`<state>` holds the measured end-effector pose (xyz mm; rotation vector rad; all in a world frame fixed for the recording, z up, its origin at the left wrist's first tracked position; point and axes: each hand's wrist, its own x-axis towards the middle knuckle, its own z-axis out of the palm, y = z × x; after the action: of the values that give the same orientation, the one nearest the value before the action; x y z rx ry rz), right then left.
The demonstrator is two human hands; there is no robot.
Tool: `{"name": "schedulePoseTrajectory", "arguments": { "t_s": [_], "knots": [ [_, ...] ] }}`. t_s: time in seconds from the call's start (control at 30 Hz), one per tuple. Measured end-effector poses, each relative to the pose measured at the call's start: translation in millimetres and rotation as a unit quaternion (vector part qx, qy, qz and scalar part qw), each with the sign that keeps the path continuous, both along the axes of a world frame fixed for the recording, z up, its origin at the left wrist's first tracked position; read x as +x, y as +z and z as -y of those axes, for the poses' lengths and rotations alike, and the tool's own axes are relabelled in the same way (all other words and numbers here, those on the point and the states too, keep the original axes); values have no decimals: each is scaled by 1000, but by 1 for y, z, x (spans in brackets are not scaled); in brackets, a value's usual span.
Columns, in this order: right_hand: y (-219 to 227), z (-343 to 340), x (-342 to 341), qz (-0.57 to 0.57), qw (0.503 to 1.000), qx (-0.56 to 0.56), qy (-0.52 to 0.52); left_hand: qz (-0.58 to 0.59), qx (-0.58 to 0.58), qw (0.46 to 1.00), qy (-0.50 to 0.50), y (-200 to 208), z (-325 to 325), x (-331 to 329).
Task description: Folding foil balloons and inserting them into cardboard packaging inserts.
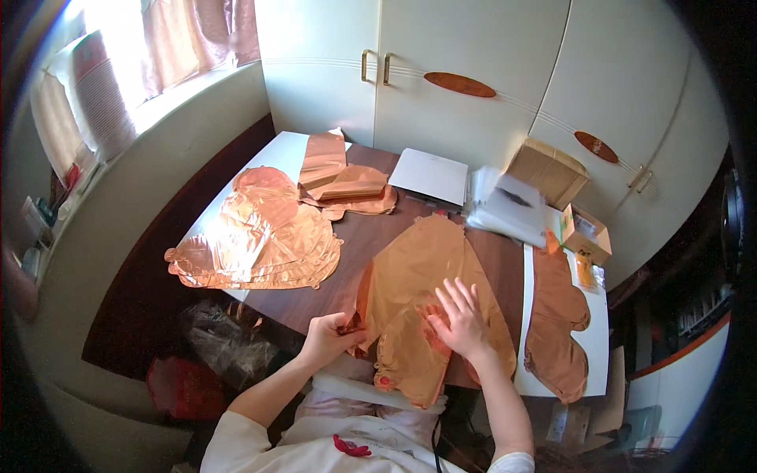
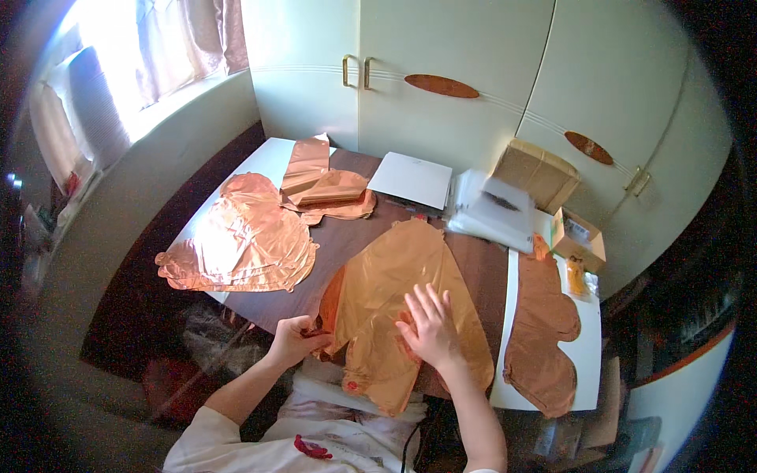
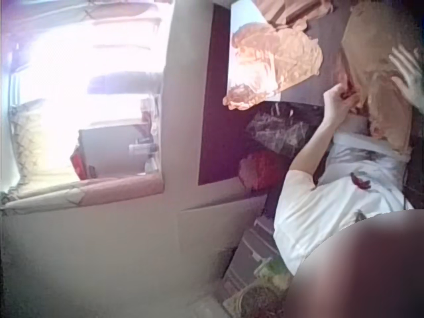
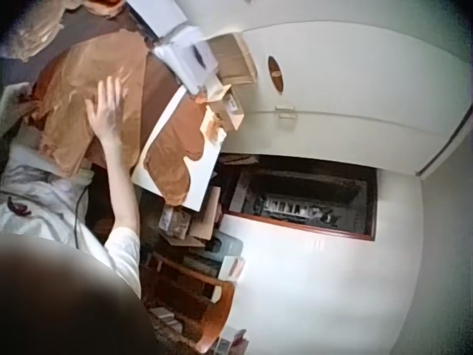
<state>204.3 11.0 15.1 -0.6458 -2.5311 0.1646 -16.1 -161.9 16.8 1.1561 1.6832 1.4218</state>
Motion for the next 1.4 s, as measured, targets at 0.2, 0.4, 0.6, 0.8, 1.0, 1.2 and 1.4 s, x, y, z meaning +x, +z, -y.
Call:
{"name": "schedulePoseTrajectory", "arguments": {
  "t_s": [0.2,0.4,0.6,0.8,1.0,1.2,1.4],
  "knots": [
    [44,40,-58,-81,948,-300,69,-108,24,994,-12,9,-10,7],
    [31,45,-90,-110,939,-317,68,-119,-16,993,-22,11,-7,6],
    [23,39,-61,-114,940,-318,-40,-155,-7,982,110,-2,5,-11],
    [-12,33,-20,-99,977,-160,-96,-421,9,891,167,-14,11,-26],
    [-18,44,-2,-63,984,-102,-131,-499,-15,847,181,-17,15,-39],
    [-28,43,-1,-114,984,-102,-92,-556,26,819,138,2,1,-32],
    [-38,43,2,-159,978,-111,-72,-533,48,833,-137,-1,-73,-33]
  ]
}}
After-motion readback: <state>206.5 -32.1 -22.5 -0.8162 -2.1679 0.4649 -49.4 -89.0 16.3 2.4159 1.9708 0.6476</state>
